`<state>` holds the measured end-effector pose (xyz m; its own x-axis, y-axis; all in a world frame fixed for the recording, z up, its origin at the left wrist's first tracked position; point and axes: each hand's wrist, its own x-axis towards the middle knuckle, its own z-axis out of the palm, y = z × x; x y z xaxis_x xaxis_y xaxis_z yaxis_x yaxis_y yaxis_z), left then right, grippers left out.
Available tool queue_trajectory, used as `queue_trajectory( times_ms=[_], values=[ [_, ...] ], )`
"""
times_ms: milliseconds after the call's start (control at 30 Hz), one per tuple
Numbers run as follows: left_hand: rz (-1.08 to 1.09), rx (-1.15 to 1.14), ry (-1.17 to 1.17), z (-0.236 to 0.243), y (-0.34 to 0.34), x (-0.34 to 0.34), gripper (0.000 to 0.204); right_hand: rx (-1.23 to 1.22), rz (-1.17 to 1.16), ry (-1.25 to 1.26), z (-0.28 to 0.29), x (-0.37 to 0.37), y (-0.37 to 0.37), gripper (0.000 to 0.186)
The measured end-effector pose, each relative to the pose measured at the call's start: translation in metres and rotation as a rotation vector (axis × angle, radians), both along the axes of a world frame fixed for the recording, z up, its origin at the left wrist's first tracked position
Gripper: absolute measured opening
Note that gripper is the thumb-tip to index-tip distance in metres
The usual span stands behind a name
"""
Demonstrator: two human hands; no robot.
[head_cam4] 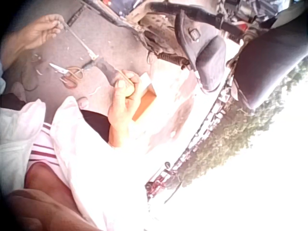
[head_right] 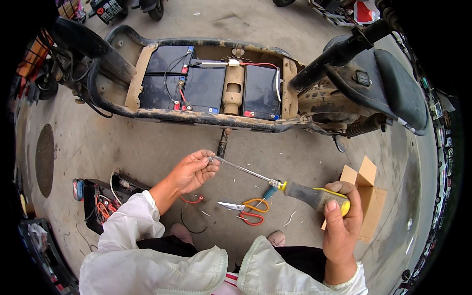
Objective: The person uses a screwdriver to tighten connections on the battery terminals of an electric scooter. They also handle wires and components within the scooter's battery compartment.
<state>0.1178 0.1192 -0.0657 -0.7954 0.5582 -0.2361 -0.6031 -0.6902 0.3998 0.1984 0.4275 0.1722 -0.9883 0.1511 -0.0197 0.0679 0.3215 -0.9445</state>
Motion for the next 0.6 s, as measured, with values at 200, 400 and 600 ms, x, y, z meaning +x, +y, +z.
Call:
queue_trajectory(
  times_ms=[200,400,600],
  values=[
    [0.05,0.159,-0.023,0.017,0.004,0.0,0.017,-0.026,-0.011,-0.049,0.001,0.002,-0.003,0.035],
    [0.055,0.189,0.012,0.02,0.0,0.001,0.016,-0.008,-0.021,-0.018,-0.003,0.001,-0.006,0.036],
    [0.079,0.154,0.083,0.023,-0.004,0.0,0.016,0.072,0.006,0.048,-0.009,0.0,-0.005,0.033]
  ],
)
